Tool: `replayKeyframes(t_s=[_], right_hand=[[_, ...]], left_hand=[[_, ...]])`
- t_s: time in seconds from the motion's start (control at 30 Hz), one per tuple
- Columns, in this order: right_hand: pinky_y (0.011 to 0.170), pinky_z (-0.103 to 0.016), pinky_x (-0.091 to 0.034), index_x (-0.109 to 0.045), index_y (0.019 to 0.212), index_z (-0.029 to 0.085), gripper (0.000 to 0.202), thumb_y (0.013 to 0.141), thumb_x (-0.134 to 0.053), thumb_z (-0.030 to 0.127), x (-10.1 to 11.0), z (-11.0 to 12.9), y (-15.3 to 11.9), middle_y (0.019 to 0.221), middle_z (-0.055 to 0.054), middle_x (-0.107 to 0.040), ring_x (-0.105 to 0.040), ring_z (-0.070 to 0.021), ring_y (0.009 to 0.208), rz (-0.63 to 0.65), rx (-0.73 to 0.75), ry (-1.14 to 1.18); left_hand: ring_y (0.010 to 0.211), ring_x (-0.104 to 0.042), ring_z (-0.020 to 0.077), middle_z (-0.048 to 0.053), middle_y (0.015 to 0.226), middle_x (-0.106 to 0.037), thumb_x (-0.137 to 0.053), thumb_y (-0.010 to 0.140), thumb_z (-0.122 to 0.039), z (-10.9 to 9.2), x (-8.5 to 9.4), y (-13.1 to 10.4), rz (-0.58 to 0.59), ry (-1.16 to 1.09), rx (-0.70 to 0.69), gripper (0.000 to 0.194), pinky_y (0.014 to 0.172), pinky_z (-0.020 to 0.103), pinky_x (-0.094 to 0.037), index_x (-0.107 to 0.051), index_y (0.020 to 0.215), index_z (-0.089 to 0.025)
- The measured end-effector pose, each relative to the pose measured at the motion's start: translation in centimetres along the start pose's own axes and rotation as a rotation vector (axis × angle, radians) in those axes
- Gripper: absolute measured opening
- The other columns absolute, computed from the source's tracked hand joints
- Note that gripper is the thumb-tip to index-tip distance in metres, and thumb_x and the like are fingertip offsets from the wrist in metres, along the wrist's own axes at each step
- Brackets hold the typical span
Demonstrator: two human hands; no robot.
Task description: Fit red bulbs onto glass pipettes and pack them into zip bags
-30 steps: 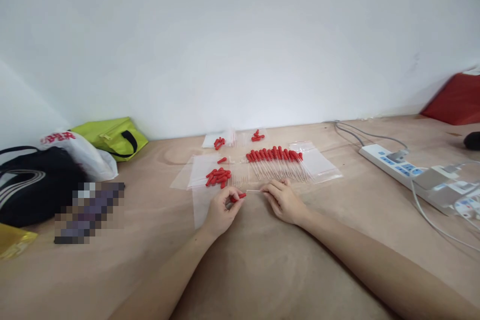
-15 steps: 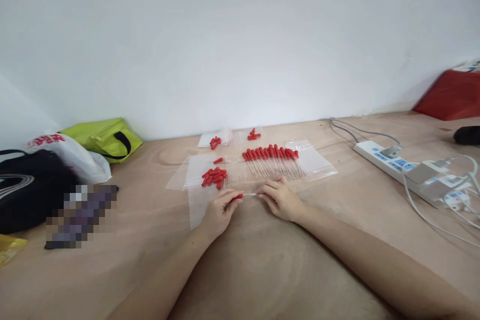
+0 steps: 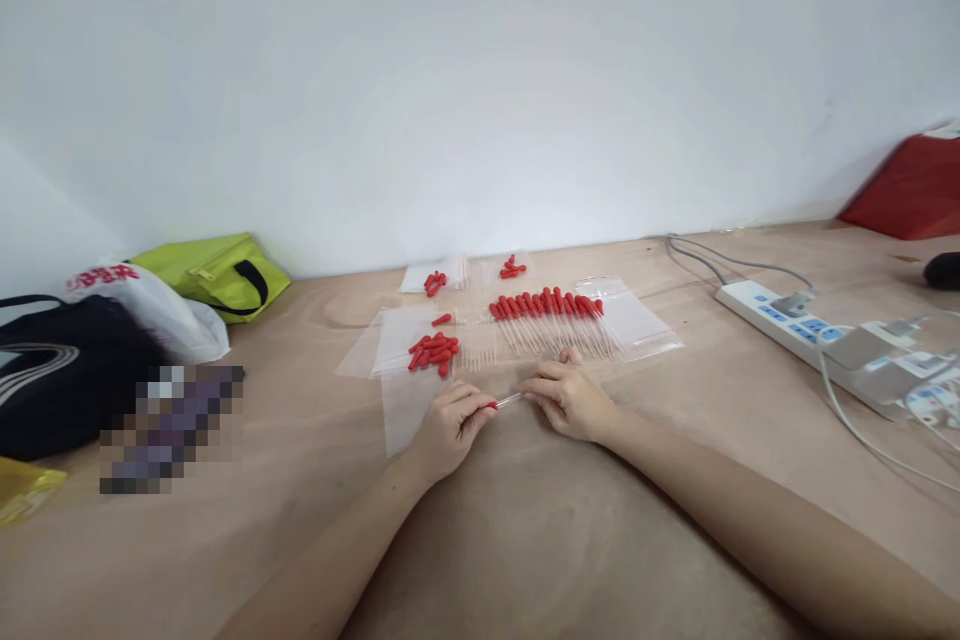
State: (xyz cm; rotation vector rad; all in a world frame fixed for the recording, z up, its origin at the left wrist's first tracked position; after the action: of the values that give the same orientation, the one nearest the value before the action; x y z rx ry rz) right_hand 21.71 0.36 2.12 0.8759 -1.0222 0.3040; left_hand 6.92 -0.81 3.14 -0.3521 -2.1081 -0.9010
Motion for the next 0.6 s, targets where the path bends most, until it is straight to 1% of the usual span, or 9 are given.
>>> replayKeyframes(t_s=[0.27,0.6], right_hand=[[0.066,-0.031,-0.020,-0.062,0.082,0.018,0.023,0.082,-0.040,0.015,0.4,1.0,-0.2,0.071,-0.002,-0.059,-0.046,-0.0120,0.062,0.001,0.017,-0.032],[0.067,-0.031,-0.020,-0.058,0.074,0.016,0.023,0.084,-0.037,0.017,-0.5,2.0,-0.1,0.068,-0.002,-0.057,-0.042,-0.0116,0.060,0.013,0.014,0.003]], left_hand=[[0.067,-0.054,0.0150,0.004,0.070,-0.061,-0.045,0.086,-0.028,-0.5,0.2,-0.1,-0.007,0.041,-0.015,0.021,0.068,0.029,-0.043,-0.062,0.079,-0.017],[0.069,-0.052,0.0160,0.005,0.071,-0.061,-0.047,0.084,-0.022,-1.0,-0.2,-0.2,0.036,0.039,-0.102,0.015,0.068,0.030,-0.041,-0.059,0.079,-0.016]])
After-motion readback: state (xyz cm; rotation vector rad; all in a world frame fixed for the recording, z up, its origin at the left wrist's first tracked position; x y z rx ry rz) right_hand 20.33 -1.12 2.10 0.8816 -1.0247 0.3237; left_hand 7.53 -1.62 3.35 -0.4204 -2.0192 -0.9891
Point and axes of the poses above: each hand's wrist, its own y-axis towards the middle knuckle, its own x-axis out of the back of the hand, z = x × y, the point moved 6 cm from there along y, towards the middle knuckle
